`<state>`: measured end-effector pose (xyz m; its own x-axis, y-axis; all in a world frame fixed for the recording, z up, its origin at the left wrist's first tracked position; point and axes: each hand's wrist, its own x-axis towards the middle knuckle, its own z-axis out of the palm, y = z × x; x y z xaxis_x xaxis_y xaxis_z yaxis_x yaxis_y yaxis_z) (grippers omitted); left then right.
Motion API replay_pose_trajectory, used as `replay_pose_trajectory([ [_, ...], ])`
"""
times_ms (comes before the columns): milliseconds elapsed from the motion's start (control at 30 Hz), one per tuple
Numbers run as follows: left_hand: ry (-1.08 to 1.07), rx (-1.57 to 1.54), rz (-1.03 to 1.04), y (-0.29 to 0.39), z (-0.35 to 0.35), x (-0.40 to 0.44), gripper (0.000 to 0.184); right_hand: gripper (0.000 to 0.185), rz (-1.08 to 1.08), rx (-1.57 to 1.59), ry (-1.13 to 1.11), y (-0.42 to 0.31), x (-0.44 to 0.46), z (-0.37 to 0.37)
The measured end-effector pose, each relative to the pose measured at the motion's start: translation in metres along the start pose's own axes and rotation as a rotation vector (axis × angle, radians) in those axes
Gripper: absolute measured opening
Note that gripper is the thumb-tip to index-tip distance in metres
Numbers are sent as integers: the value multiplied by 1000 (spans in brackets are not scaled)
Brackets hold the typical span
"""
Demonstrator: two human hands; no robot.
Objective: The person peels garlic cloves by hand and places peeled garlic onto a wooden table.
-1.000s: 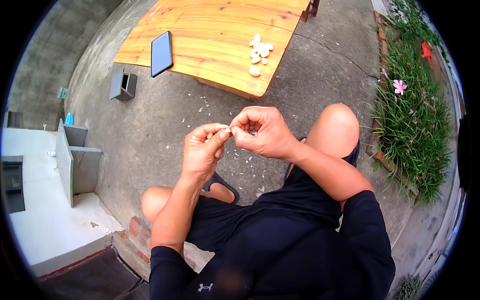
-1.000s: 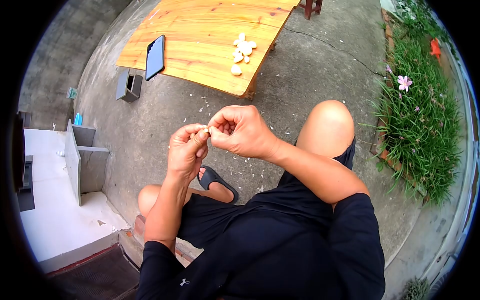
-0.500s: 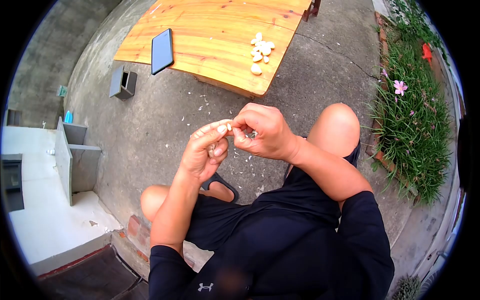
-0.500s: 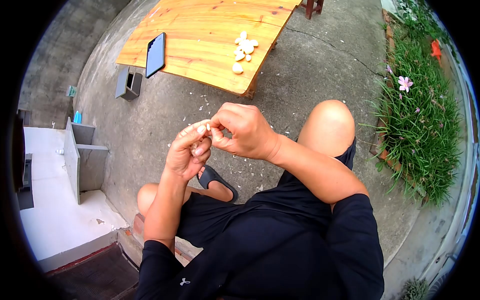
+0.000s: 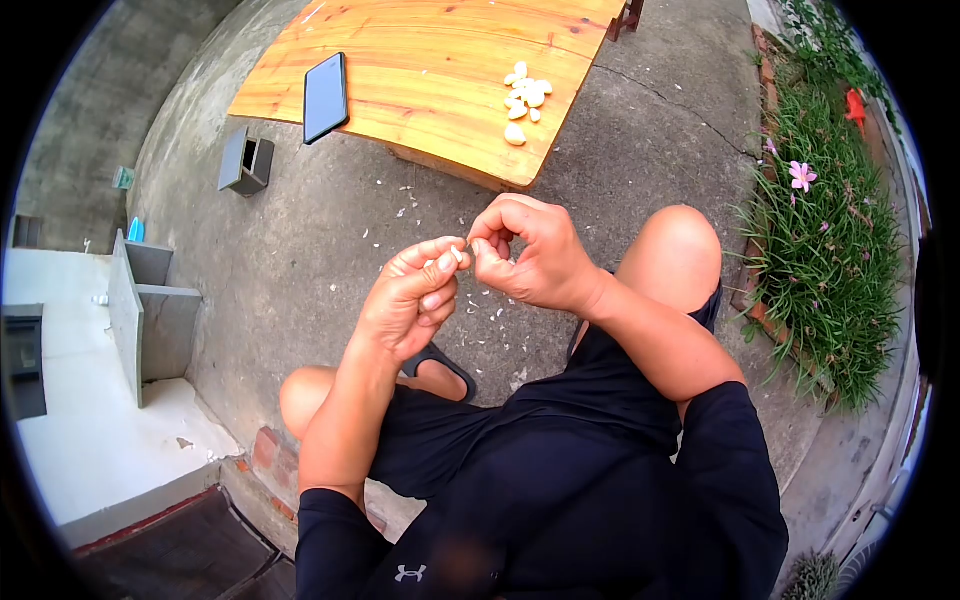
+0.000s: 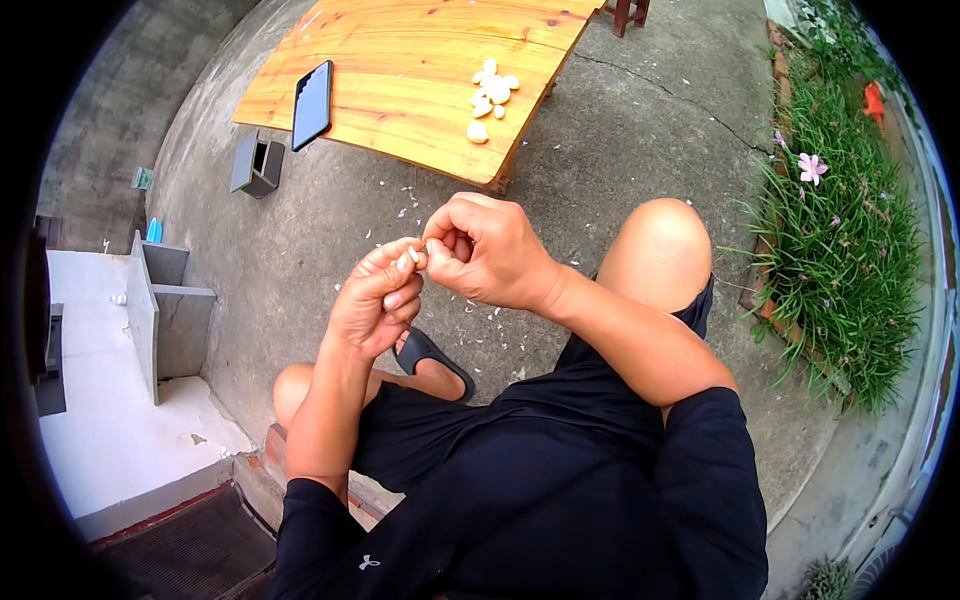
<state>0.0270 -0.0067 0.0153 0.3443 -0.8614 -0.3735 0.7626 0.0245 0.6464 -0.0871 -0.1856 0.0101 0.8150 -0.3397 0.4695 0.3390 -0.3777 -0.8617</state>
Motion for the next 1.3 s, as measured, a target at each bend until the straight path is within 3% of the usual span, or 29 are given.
replay_pose_trajectory([
  [767,79,40,55,2,1,-1,14,6,27,80,-94,1,1,-1],
  [1300,124,45,13,-1,5,-1,17,8,-104,-98,-73,2,-2,2],
])
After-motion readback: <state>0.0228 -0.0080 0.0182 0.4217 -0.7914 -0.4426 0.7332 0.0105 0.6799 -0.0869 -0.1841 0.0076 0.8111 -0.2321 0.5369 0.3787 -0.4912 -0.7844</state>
